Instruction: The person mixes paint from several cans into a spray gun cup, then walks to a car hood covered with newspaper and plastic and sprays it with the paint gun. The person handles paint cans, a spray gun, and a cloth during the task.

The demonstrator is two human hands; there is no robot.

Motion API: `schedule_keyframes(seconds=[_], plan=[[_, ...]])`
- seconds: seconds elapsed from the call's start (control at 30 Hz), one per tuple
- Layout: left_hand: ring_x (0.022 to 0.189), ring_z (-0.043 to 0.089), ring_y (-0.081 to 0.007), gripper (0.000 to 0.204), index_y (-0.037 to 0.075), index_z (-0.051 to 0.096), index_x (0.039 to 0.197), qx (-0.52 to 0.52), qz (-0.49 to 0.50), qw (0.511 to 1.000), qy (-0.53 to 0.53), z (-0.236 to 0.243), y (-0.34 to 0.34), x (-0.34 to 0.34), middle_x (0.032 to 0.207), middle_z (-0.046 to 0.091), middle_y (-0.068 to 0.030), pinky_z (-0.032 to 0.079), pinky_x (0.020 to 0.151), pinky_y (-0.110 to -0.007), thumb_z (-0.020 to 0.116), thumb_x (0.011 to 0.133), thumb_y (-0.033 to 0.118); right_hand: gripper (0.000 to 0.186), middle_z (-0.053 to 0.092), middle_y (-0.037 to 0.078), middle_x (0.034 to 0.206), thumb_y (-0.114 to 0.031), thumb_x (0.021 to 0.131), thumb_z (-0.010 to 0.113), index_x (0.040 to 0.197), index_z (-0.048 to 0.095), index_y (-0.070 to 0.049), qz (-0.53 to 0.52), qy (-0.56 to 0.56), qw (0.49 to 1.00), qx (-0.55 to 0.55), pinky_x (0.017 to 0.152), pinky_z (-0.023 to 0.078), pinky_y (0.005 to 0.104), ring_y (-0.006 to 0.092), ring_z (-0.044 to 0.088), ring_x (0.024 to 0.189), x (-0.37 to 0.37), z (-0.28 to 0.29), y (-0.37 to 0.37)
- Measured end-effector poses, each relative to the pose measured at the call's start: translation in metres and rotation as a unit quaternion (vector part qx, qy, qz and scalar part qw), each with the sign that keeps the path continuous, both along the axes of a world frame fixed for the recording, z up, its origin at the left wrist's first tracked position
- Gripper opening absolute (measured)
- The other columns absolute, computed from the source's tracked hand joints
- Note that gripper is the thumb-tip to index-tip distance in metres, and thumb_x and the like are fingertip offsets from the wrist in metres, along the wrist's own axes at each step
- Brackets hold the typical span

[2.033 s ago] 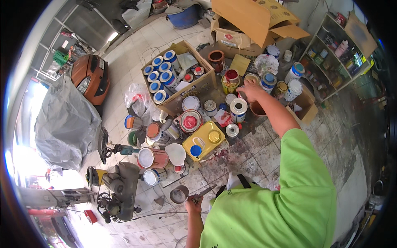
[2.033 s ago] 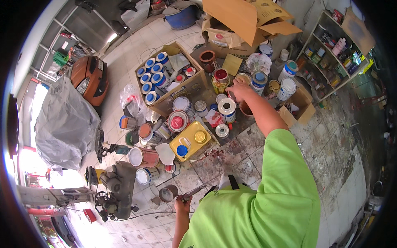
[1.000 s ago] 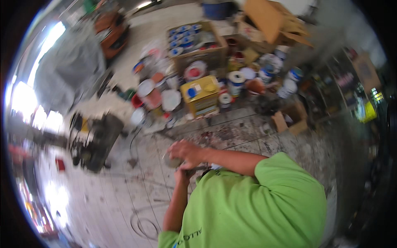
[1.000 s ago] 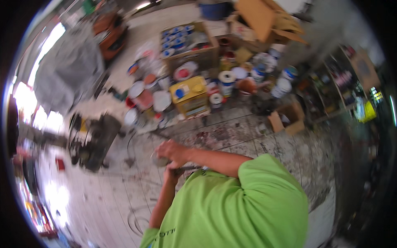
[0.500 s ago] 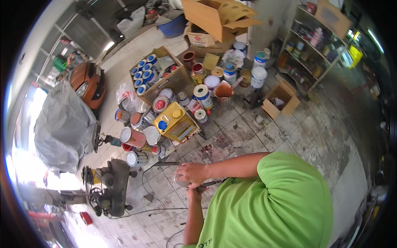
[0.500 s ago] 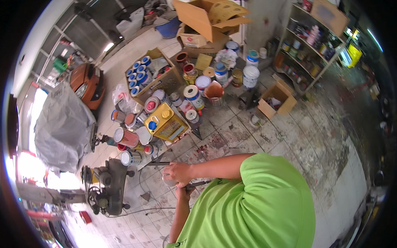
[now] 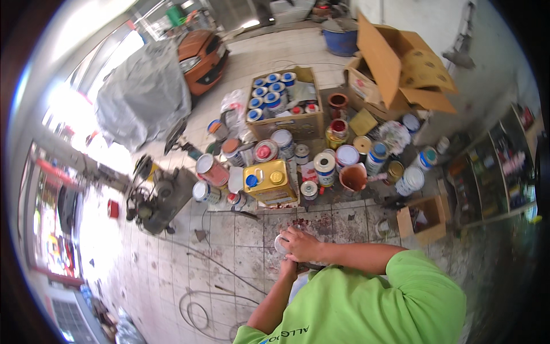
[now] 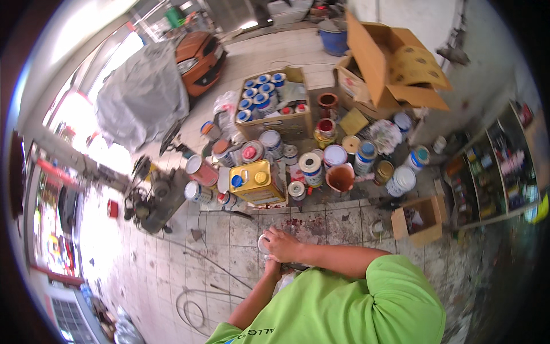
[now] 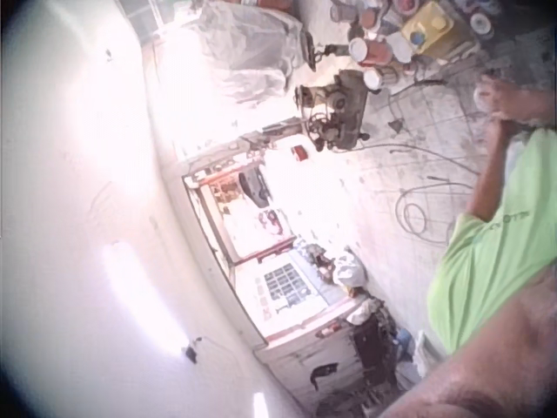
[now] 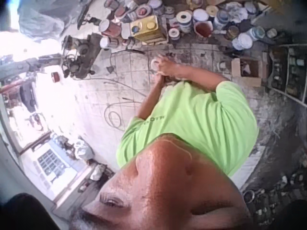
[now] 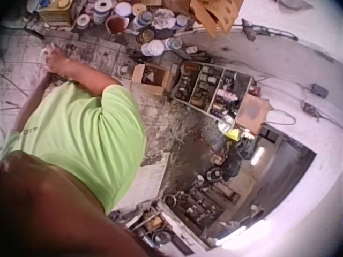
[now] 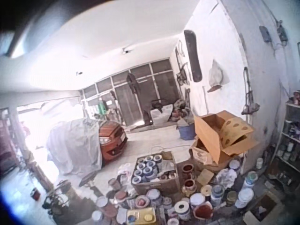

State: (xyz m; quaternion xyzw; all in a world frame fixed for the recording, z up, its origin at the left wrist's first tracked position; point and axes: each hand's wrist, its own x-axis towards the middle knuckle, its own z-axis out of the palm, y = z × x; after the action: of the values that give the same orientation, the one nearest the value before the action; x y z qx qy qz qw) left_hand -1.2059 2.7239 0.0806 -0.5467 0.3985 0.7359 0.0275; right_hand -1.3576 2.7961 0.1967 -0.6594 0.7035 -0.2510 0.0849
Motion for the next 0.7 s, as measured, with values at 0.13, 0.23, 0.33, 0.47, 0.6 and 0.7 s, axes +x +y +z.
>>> schedule_keyframes(seconds=[0.13, 0.23, 0.33, 0.47, 0.6, 0.7], plan=[[0.087, 0.073, -0.0346, 0.030, 0.004, 0.063, 0.117, 0.022, 0.110, 0.994, -0.010, -0.004, 0.020, 0.014, 0.107, 0.070, -0.0159, 0.067, 0.071, -0.057, 0.052, 0.106, 0.029, 0.078, 0.053, 0.021, 0.148, -0.036, 0.078, 0.084, 0.144, 0.056, -0.004, 0.038, -0.089, 0.995, -0.005, 0.112, 0.044, 0.0474, 0.0387, 0.052, 0.130, 0.008, -0.016, 0.003], [0.085, 0.072, -0.0353, 0.029, 0.002, 0.061, 0.116, 0.037, 0.204, 0.978, 0.019, -0.009, 0.016, 0.034, 0.105, 0.069, -0.0171, 0.067, 0.070, -0.057, 0.049, 0.107, 0.026, 0.082, 0.053, 0.019, 0.147, -0.038, 0.080, 0.083, 0.149, 0.052, -0.008, -0.003, -0.150, 0.989, -0.016, 0.113, 0.042, 0.0482, 0.0387, 0.051, 0.132, 0.022, -0.025, 0.005], [0.083, 0.071, -0.0354, 0.026, 0.001, 0.060, 0.116, 0.033, 0.262, 0.964, -0.001, -0.010, 0.000, 0.053, 0.103, 0.068, -0.0185, 0.067, 0.067, -0.055, 0.049, 0.106, 0.022, 0.078, 0.056, 0.020, 0.142, -0.038, 0.079, 0.084, 0.146, 0.055, -0.009, 0.028, -0.206, 0.971, 0.115, 0.113, 0.042, 0.0476, 0.0389, 0.052, 0.132, 0.027, -0.056, 0.009], [0.080, 0.071, -0.0341, 0.024, 0.000, 0.060, 0.114, 0.006, 0.274, 0.962, 0.015, -0.007, -0.033, 0.079, 0.100, 0.067, -0.0179, 0.067, 0.064, -0.052, 0.051, 0.102, 0.019, 0.068, 0.062, 0.017, 0.127, -0.030, 0.079, 0.082, 0.140, 0.057, -0.010, 0.151, -0.200, 0.932, 0.262, 0.107, 0.046, 0.0502, 0.0397, 0.058, 0.124, 0.041, -0.090, -0.013], [0.072, 0.069, -0.0292, 0.030, -0.001, 0.059, 0.118, -0.073, 0.246, 0.966, 0.020, 0.023, -0.066, 0.084, 0.095, 0.068, -0.0148, 0.065, 0.061, -0.046, 0.060, 0.097, 0.020, 0.062, 0.067, 0.020, 0.118, -0.013, 0.075, 0.077, 0.134, 0.060, -0.010, 0.135, -0.271, 0.934, 0.191, 0.097, 0.052, 0.0507, 0.0407, 0.065, 0.113, 0.073, -0.091, -0.056], [0.075, 0.072, -0.0225, 0.040, -0.002, 0.056, 0.122, -0.210, 0.161, 0.963, 0.059, 0.049, -0.088, 0.077, 0.092, 0.070, -0.0135, 0.059, 0.059, -0.037, 0.068, 0.097, 0.026, 0.062, 0.070, 0.023, 0.113, -0.004, 0.073, 0.072, 0.134, 0.061, -0.010, 0.112, -0.278, 0.949, 0.098, 0.091, 0.055, 0.0506, 0.0426, 0.068, 0.107, 0.090, -0.106, -0.082]])
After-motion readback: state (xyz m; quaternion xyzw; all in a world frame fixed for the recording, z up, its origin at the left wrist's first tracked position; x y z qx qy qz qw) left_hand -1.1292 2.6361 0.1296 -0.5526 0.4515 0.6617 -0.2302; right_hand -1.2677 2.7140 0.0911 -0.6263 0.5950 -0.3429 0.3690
